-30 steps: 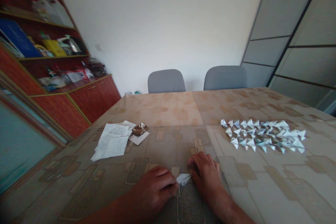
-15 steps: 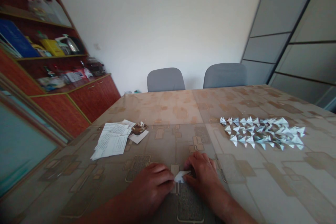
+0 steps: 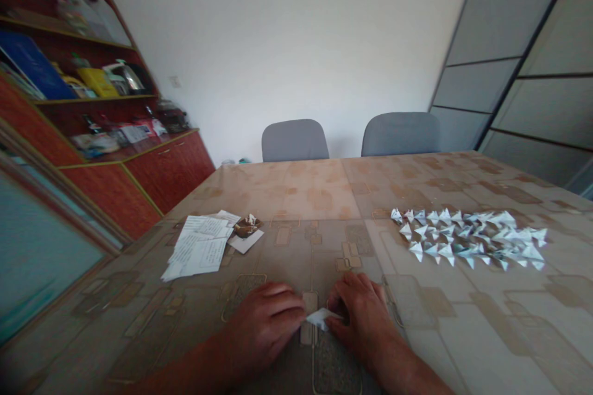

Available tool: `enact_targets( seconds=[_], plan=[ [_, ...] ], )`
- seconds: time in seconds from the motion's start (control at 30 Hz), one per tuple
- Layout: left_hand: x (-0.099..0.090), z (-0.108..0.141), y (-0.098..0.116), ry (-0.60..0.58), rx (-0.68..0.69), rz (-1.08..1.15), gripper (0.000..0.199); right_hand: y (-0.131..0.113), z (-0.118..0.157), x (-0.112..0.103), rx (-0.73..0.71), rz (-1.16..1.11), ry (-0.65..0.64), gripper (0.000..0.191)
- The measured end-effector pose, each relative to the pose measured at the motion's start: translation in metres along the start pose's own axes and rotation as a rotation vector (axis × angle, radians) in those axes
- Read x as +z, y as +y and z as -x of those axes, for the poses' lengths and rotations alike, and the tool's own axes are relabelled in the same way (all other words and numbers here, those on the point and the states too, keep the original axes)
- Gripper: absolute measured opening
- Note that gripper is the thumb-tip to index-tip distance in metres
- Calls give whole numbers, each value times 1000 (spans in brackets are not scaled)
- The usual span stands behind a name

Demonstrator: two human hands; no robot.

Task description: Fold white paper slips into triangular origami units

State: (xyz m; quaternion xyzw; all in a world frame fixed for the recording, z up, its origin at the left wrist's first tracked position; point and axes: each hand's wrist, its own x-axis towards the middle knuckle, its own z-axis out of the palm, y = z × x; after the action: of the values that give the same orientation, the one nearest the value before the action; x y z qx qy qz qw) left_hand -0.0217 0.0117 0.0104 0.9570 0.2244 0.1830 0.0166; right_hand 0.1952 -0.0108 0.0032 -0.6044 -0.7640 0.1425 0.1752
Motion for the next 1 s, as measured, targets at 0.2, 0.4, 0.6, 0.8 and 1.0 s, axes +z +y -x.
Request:
enact_targets(
  seconds=[0.2,0.4,0.6,0.8,1.0],
  plan=[
    [3,2,-2,-20,-3,-50,17,2,0,0,0,-11,2,13],
    [8,4,-2,-13,53,-87,19,3,0,-1,12,-19,-28,14],
    [4,2,-3,6,7,22,23,1,0,-2,21,-18,-28,11],
    [7,-3,0,78,-197,243,21,1,0,-2,-42,-72,-6,16],
    [18,-11,5,108,-247,282,4,9,-2,0,-106,-96,-51,21]
  ],
)
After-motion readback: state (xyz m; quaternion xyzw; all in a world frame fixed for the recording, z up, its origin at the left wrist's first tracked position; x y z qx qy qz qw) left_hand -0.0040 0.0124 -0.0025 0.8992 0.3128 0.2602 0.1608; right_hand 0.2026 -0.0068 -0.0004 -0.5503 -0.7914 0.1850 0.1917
